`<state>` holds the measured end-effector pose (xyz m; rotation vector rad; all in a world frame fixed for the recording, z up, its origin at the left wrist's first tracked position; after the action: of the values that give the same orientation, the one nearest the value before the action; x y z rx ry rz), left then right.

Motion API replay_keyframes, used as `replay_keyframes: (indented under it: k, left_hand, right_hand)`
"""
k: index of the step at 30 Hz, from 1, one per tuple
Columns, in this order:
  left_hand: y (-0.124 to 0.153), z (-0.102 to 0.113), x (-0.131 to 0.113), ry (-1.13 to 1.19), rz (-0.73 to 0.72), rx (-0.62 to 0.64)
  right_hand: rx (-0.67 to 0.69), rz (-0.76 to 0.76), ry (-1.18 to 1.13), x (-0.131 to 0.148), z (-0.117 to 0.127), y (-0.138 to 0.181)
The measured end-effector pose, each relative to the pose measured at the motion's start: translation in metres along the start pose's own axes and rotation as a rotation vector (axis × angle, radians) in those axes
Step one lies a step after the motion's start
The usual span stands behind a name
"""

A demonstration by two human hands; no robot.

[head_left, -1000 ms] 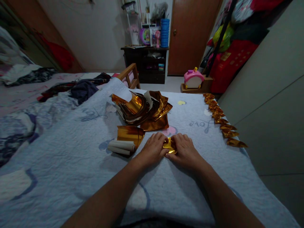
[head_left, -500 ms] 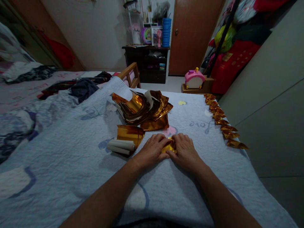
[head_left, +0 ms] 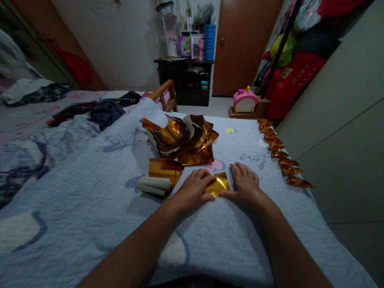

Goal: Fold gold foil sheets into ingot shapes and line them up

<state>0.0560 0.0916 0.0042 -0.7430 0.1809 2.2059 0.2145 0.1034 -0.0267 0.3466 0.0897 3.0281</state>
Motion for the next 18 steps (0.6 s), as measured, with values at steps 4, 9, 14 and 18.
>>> replay_keyframes:
  k: [4, 9, 14, 18]
  left_hand:
    - [0.000, 0.000, -0.003, -0.010, -0.014, 0.012]
    - [0.000, 0.003, -0.004, -0.001, -0.011, 0.008]
    - [0.001, 0.003, -0.004, -0.010, -0.030, 0.006]
    - [0.001, 0.003, -0.004, -0.023, -0.045, 0.004]
  right_hand:
    - [0.022, -0.023, 0.002, -0.014, 0.004, -0.006]
    - [0.022, 0.030, -0.047, -0.020, 0.009, -0.008]
    - [0.026, 0.139, -0.120, -0.019, 0.015, -0.005]
    - [0.013, 0.236, -0.236, 0.001, 0.030, 0.003]
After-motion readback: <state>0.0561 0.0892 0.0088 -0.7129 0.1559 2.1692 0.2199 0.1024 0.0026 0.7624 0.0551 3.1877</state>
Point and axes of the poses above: each hand's wrist, its own y-axis away from the middle knuckle, its own z-axis out of the back of the hand, x = y × z, the point moved 10 cm from there along -y, towards the middle knuckle, and after that the axes turned 10 degrees about -z, right-handed, at the moved point
